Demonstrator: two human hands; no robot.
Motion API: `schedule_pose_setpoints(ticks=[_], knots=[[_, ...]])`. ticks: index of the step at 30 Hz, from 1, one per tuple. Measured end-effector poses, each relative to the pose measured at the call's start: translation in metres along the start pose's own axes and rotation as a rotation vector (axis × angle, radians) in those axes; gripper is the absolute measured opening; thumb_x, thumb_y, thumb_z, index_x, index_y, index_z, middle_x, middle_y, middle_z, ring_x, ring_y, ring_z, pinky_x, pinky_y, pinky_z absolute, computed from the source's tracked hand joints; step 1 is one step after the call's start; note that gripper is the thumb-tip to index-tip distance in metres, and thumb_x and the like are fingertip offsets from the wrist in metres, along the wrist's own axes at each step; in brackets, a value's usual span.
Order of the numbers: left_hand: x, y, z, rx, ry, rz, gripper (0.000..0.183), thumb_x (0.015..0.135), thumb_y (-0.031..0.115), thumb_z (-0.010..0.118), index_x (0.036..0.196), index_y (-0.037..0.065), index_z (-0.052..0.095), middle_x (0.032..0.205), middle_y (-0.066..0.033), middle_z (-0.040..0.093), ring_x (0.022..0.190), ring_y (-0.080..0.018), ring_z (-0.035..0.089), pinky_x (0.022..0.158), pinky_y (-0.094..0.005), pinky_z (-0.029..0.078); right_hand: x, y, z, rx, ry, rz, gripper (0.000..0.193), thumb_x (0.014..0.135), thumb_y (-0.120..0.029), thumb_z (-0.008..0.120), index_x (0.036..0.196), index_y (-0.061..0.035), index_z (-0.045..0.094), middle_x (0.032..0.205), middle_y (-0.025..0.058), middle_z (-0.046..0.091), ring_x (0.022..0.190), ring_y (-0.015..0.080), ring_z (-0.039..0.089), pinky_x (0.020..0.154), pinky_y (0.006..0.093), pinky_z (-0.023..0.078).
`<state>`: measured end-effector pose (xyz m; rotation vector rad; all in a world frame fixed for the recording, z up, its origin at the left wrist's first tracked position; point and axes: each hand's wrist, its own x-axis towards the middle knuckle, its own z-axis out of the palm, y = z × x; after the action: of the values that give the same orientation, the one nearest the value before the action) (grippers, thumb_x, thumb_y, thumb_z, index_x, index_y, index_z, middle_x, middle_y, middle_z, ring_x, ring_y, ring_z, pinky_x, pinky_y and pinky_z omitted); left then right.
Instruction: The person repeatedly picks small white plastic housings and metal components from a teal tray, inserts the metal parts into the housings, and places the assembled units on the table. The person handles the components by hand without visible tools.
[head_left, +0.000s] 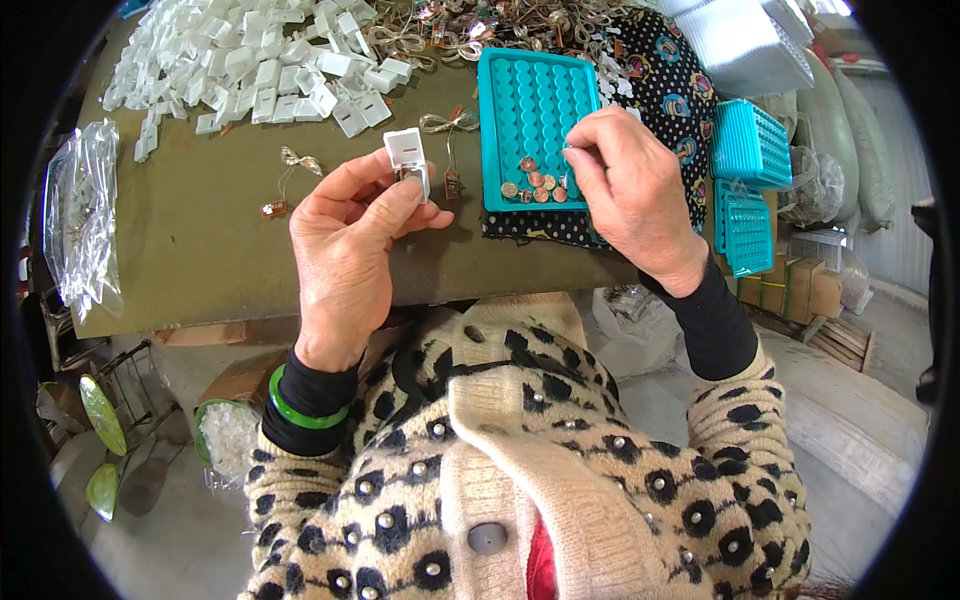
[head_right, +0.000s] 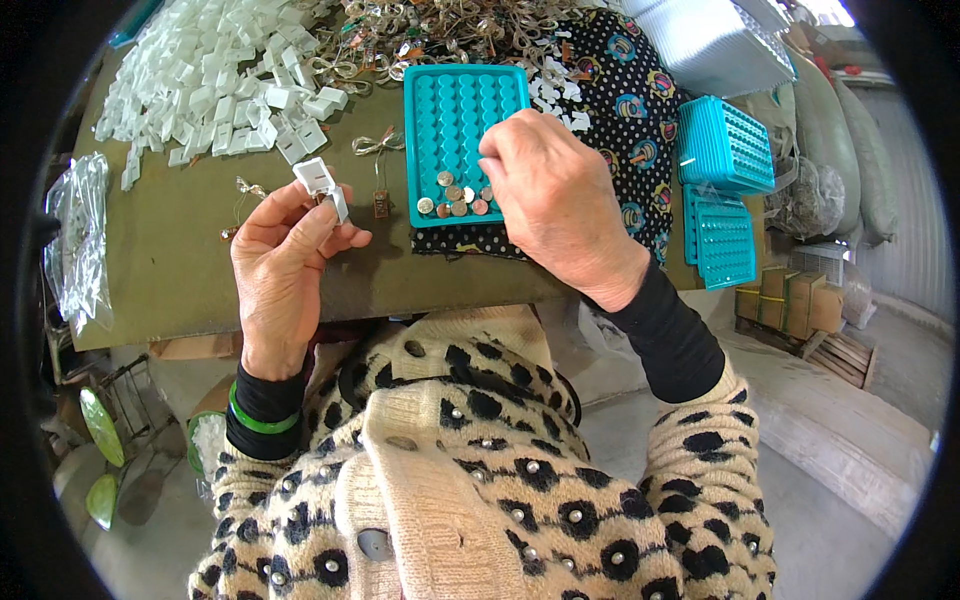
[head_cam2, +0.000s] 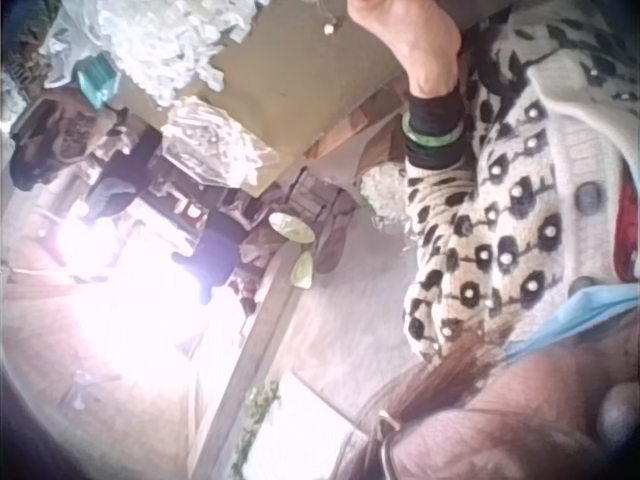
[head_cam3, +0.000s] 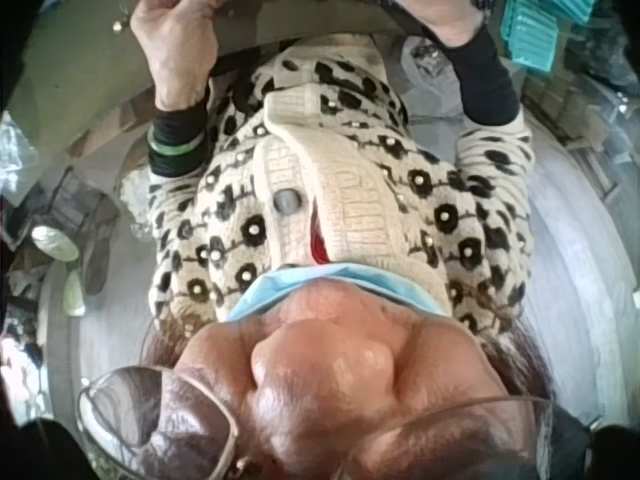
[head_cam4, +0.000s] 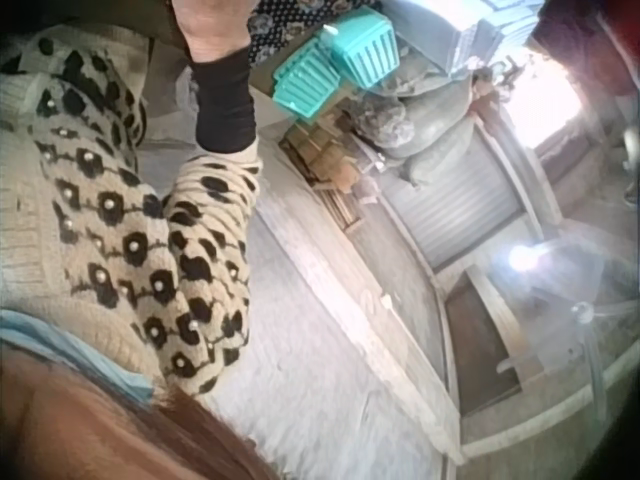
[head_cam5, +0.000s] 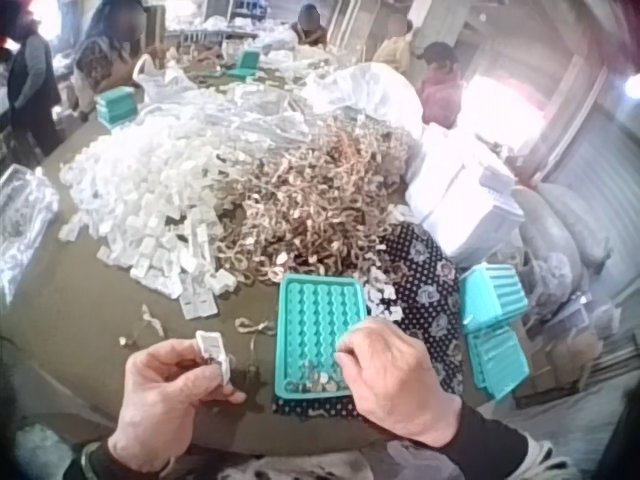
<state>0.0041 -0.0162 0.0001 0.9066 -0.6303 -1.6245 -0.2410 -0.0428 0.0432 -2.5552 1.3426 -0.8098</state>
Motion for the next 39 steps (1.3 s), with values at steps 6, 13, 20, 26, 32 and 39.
schedule_pose_setpoints(ticks=[6,13,20,26,32,39], knots=[[-0.004,-0.001,0.006,-0.048,-0.031,0.038,0.029,0.087,-0.009,0.063,0.116,-0.008,0.062,0.097,-0.0162,0.069,0.082,-0.0231,0.07,0.076,-0.0369,0.062,-0.009,-0.007,-0.011,0.008,-0.094,-0.046,0.017,0.081,0.004,0.066,0.096,-0.0006,0.061,0.083,0.0099,0.056,0.074,0.0265,0.06,0.064,0.0345,0.051],[-0.005,0.001,0.006,0.014,-0.042,-0.05,0.032,0.086,-0.007,0.064,0.118,-0.007,0.062,0.1,-0.0188,0.07,0.084,-0.0273,0.072,0.076,-0.038,0.062,-0.01,-0.005,-0.009,-0.034,-0.158,-0.078,0.012,0.08,0.004,0.066,0.09,-0.0009,0.06,0.085,0.0088,0.057,0.075,0.0247,0.06,0.063,0.0339,0.051],[-0.005,0.001,0.011,0.03,-0.033,-0.028,0.032,0.085,-0.008,0.064,0.117,-0.009,0.062,0.098,-0.0164,0.07,0.087,-0.0257,0.071,0.082,-0.0383,0.06,0.005,-0.03,-0.009,0.111,0.002,-0.038,0.015,0.08,0.007,0.066,0.092,-0.0001,0.061,0.083,0.0105,0.059,0.072,0.0251,0.061,0.06,0.0334,0.05],[-0.011,0.008,0.018,0.085,-0.026,-0.055,0.032,0.081,-0.01,0.067,0.113,-0.008,0.065,0.09,-0.0076,0.068,0.079,-0.0122,0.068,0.075,-0.0254,0.058,0.017,-0.054,0.025,0.179,0.129,-0.159,0.023,0.075,0.009,0.071,0.095,0.0,0.065,0.087,0.0119,0.061,0.071,0.0233,0.061,0.059,0.0317,0.05],[-0.013,0.012,0.02,0.169,-0.013,-0.062,0.032,0.08,-0.009,0.069,0.112,-0.007,0.065,0.092,-0.0101,0.069,0.078,-0.0153,0.069,0.077,-0.027,0.057,0.022,-0.057,0.038,0.098,0.14,-0.22,0.025,0.07,0.005,0.07,0.093,0.0016,0.062,0.083,0.0098,0.055,0.073,0.0249,0.059,0.058,0.0332,0.05],[-0.015,0.013,0.023,0.071,-0.024,-0.073,0.031,0.081,-0.01,0.068,0.112,-0.008,0.064,0.091,-0.0105,0.067,0.08,-0.0209,0.071,0.076,-0.0328,0.06,0.02,-0.057,0.009,0.48,-0.039,0.025,0.023,0.082,0.009,0.066,0.104,0.0008,0.066,0.094,0.0123,0.063,0.079,0.0245,0.065,0.066,0.0285,0.054]])
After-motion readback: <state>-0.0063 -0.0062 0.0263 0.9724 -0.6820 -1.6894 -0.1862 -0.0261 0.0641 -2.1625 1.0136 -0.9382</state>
